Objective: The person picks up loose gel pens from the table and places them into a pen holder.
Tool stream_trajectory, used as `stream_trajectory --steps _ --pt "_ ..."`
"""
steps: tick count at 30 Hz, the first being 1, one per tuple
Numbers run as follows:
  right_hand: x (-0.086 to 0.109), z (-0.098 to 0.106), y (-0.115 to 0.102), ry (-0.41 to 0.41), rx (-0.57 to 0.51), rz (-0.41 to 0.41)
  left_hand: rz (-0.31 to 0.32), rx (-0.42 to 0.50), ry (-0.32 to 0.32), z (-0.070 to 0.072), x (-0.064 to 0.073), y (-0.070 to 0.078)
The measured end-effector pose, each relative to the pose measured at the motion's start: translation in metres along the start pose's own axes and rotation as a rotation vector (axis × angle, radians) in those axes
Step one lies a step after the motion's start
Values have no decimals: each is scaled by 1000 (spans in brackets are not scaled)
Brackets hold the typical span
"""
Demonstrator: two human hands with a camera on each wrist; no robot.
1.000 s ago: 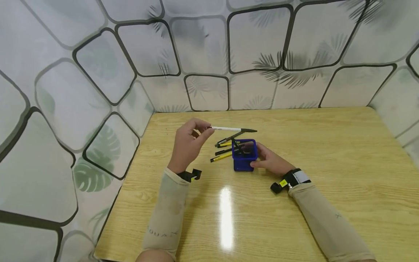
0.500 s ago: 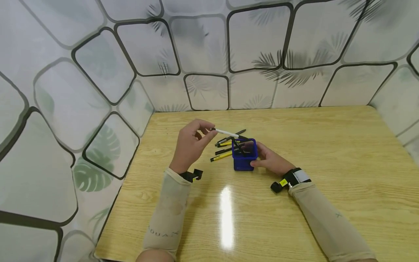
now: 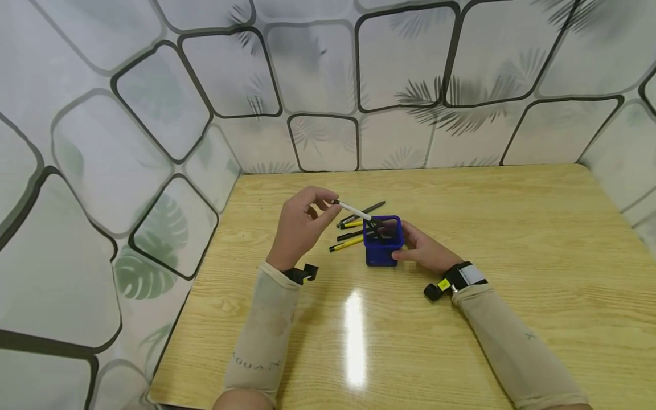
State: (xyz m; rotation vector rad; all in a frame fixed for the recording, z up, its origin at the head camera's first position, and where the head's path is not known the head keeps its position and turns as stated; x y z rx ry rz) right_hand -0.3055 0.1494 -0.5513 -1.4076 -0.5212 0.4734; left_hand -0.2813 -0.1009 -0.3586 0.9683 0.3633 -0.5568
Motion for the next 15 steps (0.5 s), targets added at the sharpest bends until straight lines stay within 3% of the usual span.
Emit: stream_trajectory --steps 9,15 --pt "0 0 0 9 -4 0 -6 -18 -17 -2 0 -2" --pt "-1 -1 -1 -2 -13 15 24 -23 -45 -4 0 -3"
Point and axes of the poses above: each hand's wrist, its own x-axis away from the middle knuckle, its own z-axis out of the back of the hand, y = z × x, the point moved 7 cm from there along -x, towards the middle knuckle, and after that the axes turned 2 degrees about -x, right-handed, at the moved point
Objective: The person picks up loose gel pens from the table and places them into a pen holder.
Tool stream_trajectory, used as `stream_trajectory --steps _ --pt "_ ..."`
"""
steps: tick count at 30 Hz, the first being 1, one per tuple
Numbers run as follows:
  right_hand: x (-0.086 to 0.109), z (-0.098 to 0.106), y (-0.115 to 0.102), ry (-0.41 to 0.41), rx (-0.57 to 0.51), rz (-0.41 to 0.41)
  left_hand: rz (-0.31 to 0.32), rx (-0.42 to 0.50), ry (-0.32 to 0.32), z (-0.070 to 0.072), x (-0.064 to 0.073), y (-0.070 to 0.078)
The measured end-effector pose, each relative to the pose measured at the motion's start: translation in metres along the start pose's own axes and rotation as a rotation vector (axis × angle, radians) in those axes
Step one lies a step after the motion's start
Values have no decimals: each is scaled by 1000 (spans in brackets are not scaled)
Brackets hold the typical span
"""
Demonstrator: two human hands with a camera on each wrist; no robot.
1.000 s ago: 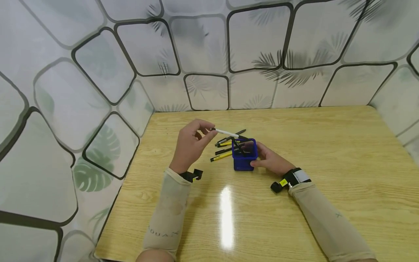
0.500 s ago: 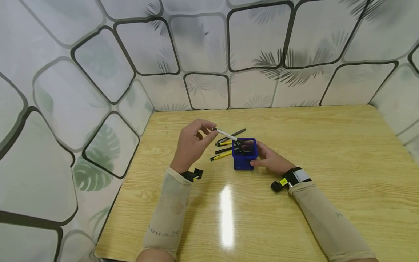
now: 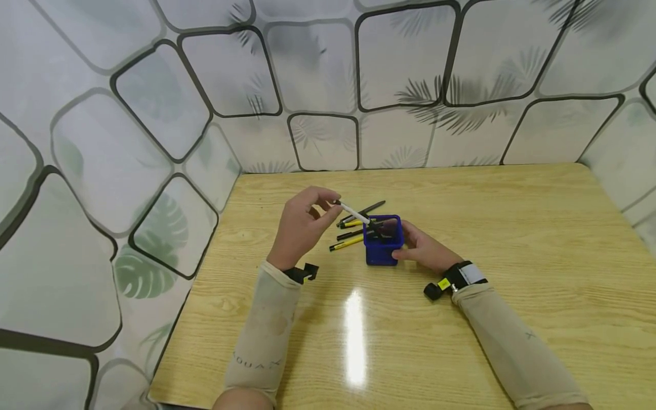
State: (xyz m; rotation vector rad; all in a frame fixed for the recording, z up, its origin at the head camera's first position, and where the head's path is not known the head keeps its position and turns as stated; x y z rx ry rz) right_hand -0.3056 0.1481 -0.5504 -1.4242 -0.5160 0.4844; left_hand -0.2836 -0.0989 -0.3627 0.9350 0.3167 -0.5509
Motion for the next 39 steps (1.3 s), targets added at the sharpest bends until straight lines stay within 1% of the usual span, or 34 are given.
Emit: stream_trajectory --steps 6,9,12,16,19,23,26,31,35,39 --pt "0 1 1 -3 15 -6 66 22 -60 -3 0 -5" --pt "0 1 1 0 12 -12 83 8 -82 -5 0 -9" --pt "0 1 0 -6 -2 -6 111 -32 -123 -9 0 -15" --pt "-1 2 1 -11 -5 1 175 -89 -197 -17 0 -27" --pt "-1 2 2 -13 -7 1 218 -137 -238 -22 1 -33" --pt "-1 1 2 -17 -19 8 251 -189 -268 -26 2 -40" --pt "0 1 1 -13 -19 5 263 -223 -289 -30 3 -46" --pt "0 1 1 -8 -18 1 297 -264 -353 -38 5 -55" --pt "0 1 0 -6 -19 0 344 -319 -416 -45 7 -65" --pt "0 1 -2 -2 -18 4 404 -391 -510 -53 12 -77"
Point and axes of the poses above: each hand's wrist, its own x-axis away from the middle knuckle, its own z-axis out of the back of the hand, y = z × x, the point moved 7 cm from there along -x, towards the middle knuckle, and after that the axes turned 2 degrees about -x, right-handed, at the moved point
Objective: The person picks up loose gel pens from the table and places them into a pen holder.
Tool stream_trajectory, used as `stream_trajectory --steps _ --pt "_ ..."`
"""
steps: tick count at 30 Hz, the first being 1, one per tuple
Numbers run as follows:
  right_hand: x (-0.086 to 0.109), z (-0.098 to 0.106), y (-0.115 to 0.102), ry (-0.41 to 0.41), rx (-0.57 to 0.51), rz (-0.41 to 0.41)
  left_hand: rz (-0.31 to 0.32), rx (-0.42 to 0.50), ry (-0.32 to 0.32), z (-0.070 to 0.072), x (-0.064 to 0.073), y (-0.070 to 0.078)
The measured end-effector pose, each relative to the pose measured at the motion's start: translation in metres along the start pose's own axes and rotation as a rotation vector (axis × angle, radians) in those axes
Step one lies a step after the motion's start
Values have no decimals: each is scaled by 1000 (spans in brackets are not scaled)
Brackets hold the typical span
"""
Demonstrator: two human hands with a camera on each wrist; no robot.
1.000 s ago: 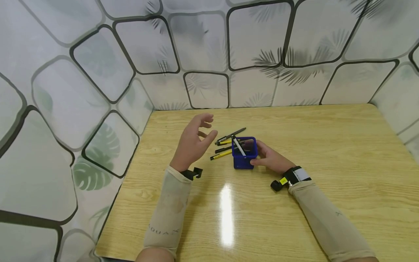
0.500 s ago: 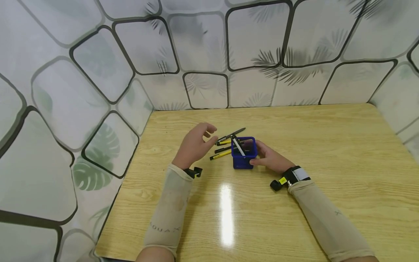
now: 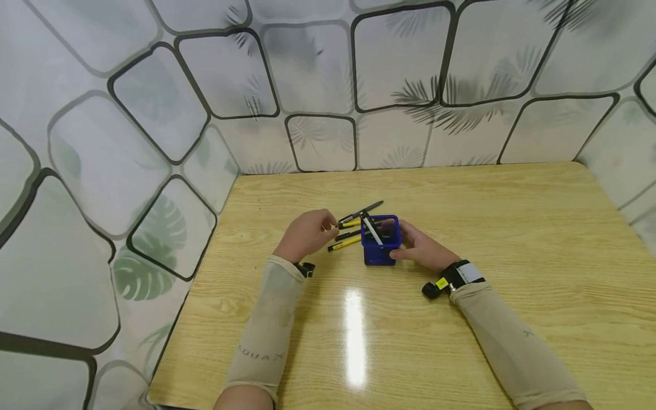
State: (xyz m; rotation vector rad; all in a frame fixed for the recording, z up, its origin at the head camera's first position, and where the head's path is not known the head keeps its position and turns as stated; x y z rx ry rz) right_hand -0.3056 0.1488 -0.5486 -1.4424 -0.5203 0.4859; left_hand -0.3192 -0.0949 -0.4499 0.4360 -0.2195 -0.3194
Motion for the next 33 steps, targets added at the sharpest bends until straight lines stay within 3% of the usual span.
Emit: stream_trajectory --steps 6,11,21,28,33 --pt "0 0 -1 -3 -4 4 75 -26 -133 -20 -4 -12" --pt "-1 -1 -1 -3 -3 11 115 -23 -189 -32 -5 -21" --pt "1 -1 -2 2 -19 -9 119 -44 -182 -40 -11 -25" --pt "1 -1 -2 4 -3 -2 130 51 -168 -51 -19 -38" --pt "1 -2 -2 5 -4 -1 129 87 -187 -53 -19 -39"
Point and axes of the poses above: each hand's wrist, its own x-axis away from the middle knuckle, its own z-axis out of the back of the hand, y = z × x, the point moved 7 cm from there along -x, towards the middle knuckle, and after that the axes turned 2 degrees about -x, right-handed, at the moved point
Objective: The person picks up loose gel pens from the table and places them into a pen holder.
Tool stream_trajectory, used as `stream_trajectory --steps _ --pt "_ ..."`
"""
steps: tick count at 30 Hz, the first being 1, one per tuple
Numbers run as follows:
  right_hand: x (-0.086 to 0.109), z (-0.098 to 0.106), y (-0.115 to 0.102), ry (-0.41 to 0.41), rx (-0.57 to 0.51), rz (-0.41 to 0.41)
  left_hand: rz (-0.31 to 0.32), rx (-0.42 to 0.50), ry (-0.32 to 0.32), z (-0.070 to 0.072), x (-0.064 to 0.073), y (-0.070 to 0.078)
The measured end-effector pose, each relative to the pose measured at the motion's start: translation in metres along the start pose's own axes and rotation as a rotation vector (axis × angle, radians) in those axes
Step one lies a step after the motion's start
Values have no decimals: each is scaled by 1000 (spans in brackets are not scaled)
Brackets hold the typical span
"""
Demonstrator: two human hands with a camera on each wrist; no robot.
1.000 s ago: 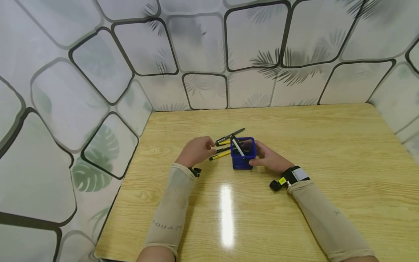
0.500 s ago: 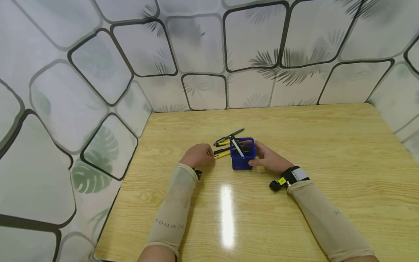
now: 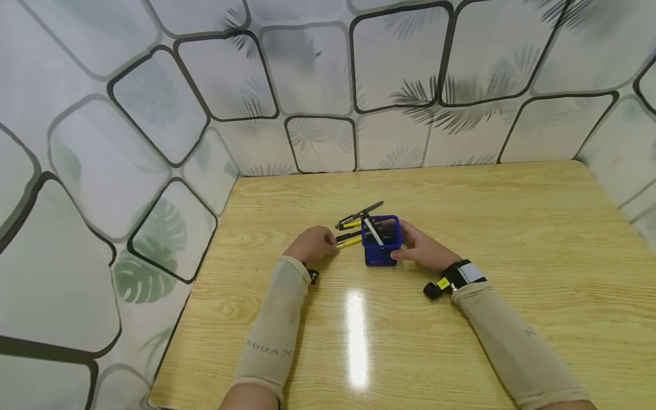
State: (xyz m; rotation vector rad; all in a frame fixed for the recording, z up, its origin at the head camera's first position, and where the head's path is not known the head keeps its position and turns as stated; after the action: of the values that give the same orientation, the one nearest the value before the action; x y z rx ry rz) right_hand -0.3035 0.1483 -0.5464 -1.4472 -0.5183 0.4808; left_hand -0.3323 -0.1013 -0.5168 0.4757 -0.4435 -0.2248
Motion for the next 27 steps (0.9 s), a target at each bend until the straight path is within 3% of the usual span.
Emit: stream_trajectory --steps 6,27 --pt "0 0 1 -1 7 0 -20 17 -28 -2 -3 -3" --pt "-1 -1 0 -2 4 18 -38 -22 -27 -2 -1 -1"
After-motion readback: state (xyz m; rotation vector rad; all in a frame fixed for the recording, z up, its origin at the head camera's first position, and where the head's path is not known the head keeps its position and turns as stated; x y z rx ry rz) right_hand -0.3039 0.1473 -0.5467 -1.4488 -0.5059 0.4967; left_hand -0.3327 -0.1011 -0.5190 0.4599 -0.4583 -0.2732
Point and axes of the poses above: each hand's wrist, its own x-axis away from the middle knuckle, its own z-axis out of the back of the hand, y = z × x, the point moved 7 cm from there along -x, towards the middle knuckle, and after that the axes turned 2 degrees about -x, right-handed, at the moved point
